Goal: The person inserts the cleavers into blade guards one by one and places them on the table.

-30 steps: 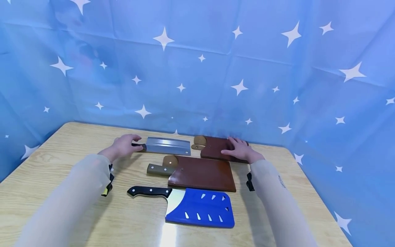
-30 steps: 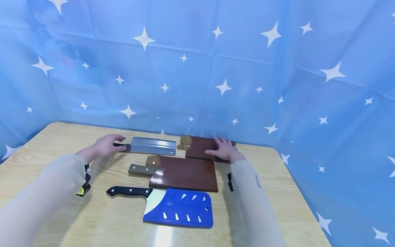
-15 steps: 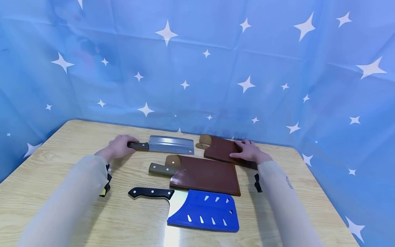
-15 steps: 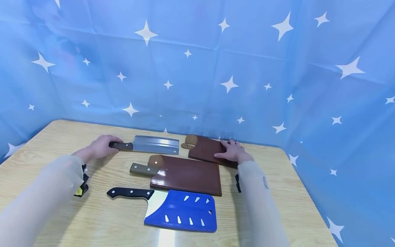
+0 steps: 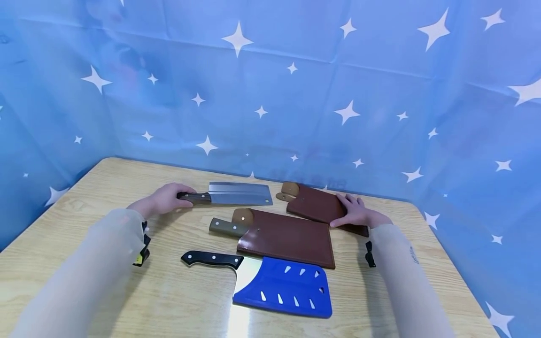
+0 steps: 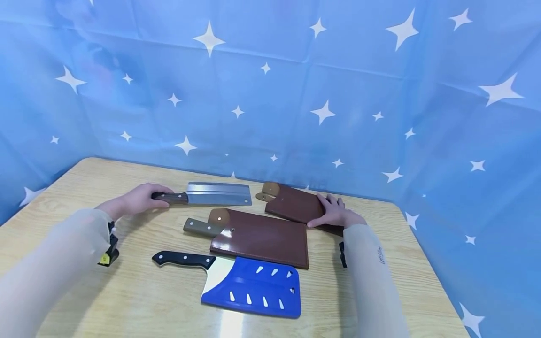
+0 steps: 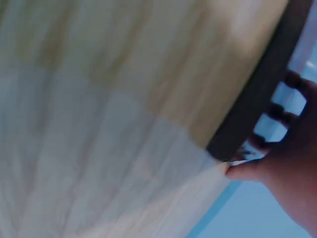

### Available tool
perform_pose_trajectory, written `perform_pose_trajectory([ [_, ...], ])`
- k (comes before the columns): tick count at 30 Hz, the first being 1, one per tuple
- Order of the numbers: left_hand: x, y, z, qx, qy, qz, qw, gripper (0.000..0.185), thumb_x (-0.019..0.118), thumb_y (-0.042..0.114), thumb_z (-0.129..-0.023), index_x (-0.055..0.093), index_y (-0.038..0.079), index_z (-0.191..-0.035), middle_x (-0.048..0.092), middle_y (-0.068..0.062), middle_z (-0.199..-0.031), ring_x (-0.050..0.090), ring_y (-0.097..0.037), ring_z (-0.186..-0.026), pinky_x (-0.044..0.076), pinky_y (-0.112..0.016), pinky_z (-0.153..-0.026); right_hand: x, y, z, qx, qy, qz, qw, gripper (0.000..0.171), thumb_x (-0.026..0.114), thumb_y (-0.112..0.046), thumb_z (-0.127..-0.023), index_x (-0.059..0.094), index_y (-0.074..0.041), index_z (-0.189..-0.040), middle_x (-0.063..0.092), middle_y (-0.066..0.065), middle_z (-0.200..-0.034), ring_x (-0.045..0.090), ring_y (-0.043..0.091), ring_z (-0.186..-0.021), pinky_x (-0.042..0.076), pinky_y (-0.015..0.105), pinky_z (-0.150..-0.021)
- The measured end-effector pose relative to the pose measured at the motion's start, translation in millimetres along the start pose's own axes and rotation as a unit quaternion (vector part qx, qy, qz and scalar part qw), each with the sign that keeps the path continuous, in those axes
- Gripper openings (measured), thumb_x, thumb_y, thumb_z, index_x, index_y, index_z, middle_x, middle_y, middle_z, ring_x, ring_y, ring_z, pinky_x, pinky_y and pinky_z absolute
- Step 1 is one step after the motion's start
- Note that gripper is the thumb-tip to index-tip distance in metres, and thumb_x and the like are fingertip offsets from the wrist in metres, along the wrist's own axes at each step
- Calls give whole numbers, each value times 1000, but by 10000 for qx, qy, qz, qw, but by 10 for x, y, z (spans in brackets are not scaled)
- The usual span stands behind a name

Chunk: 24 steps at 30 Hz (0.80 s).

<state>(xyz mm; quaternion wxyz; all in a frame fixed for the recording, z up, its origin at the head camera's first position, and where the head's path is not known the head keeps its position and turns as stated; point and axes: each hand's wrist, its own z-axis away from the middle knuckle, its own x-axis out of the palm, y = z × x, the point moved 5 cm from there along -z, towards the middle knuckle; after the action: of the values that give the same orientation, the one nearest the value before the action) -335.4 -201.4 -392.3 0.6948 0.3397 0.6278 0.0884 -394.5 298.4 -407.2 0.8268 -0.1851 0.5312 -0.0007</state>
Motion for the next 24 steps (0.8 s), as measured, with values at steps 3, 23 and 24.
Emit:
perform_pose_trajectory([
  [3, 14, -13, 7, -90, -66, 59, 9999, 40, 64, 16, -88, 57, -2, -124, 59, -23, -122, 56, -36, -110, 41, -51, -95, 7, 3, 32, -80, -142, 128, 9998, 125, 73, -62, -66, 0, -4, -150, -1, 31, -150, -3, 57, -134, 15, 72, -100],
  [23, -231, 124, 182, 260, 442, 135, 9986, 40, 66, 10, -86, 58, 1, -124, 65, -20, -114, 60, -23, -91, 45, -42, -83, -105, -190, 321, -484, 553, 158, 9972, 117, 76, -55, -66, 12, -6, -150, 13, 30, -147, 14, 50, -128, 27, 69, -94],
  [24, -239, 134, 185, 296, 453, 119, 9985, 41, 66, 9, -86, 58, 0, -125, 64, -20, -114, 60, -24, -92, 45, -44, -84, -106, -220, 330, -501, 545, 151, 9971, 116, 77, -55, -66, 12, -7, -150, 13, 29, -147, 15, 50, -128, 28, 69, -95],
])
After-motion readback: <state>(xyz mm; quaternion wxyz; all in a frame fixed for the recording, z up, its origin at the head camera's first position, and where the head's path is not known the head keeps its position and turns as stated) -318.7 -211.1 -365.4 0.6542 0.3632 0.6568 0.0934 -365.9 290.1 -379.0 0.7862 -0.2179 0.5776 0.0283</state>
